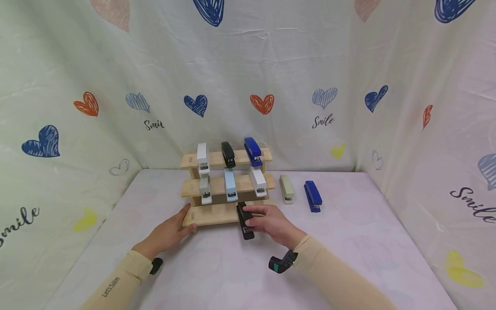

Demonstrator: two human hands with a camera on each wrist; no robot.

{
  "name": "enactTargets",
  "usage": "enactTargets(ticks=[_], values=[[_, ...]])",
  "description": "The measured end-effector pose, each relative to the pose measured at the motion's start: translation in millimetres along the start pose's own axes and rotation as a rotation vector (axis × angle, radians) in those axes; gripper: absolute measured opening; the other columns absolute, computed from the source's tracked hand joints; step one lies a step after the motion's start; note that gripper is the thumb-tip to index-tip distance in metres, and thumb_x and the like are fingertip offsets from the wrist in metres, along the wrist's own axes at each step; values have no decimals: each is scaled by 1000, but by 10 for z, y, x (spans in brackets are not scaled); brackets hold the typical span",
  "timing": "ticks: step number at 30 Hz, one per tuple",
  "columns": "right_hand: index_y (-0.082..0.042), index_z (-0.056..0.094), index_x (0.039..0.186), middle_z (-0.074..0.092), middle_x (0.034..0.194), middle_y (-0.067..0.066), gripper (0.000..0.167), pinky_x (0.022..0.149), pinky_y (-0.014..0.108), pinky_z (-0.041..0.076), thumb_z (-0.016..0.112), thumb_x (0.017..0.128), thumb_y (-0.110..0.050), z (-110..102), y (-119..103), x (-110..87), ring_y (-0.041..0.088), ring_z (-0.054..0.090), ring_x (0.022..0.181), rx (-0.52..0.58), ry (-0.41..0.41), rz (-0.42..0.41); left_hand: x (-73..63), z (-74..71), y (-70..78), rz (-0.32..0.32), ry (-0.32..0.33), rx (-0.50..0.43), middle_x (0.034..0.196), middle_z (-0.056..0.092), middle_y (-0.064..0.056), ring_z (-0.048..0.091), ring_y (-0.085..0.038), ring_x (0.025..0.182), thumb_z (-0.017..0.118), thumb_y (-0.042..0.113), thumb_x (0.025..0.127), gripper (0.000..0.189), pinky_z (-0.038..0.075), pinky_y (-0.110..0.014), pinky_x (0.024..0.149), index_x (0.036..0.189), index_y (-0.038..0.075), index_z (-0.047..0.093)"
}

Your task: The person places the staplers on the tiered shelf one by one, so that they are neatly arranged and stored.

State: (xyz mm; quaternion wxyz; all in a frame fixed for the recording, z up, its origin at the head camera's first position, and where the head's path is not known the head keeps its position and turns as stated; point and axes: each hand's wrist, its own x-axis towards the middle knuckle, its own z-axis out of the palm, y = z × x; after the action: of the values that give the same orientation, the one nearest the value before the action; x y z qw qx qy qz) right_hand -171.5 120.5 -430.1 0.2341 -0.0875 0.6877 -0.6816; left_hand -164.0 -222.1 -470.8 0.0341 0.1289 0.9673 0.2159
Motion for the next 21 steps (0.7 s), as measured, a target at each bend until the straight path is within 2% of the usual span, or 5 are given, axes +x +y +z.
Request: enactTargets(ticks=[11, 16, 21], values=[[1, 61, 134, 52, 141, 16, 46, 89, 38, 55, 71, 89, -1, 667, -2, 334, 20, 65, 104, 37, 3, -28, 4, -16, 12, -14, 2, -18, 148, 41, -30, 43, -43, 135, 56, 45, 102, 82, 39, -55, 105, 156, -5, 20], [2, 63, 132, 51, 142, 15, 44, 87, 37, 55, 71, 89, 1, 850, 18, 457, 20, 67, 100, 58, 20, -30, 10, -7, 5, -16, 4, -14, 148, 42, -29, 44, -42, 134, 56, 44, 102, 81, 39, -55, 105, 156, -5, 21], [3, 63, 131, 59, 133, 16, 45, 87, 38, 56, 72, 87, 1, 974, 0, 523, 19, 67, 98, 52, 55, -32, 17, 1, -18, -4, 11, -19, 147, 43, -29, 45, -42, 133, 55, 46, 102, 82, 40, -55, 104, 155, -6, 21]])
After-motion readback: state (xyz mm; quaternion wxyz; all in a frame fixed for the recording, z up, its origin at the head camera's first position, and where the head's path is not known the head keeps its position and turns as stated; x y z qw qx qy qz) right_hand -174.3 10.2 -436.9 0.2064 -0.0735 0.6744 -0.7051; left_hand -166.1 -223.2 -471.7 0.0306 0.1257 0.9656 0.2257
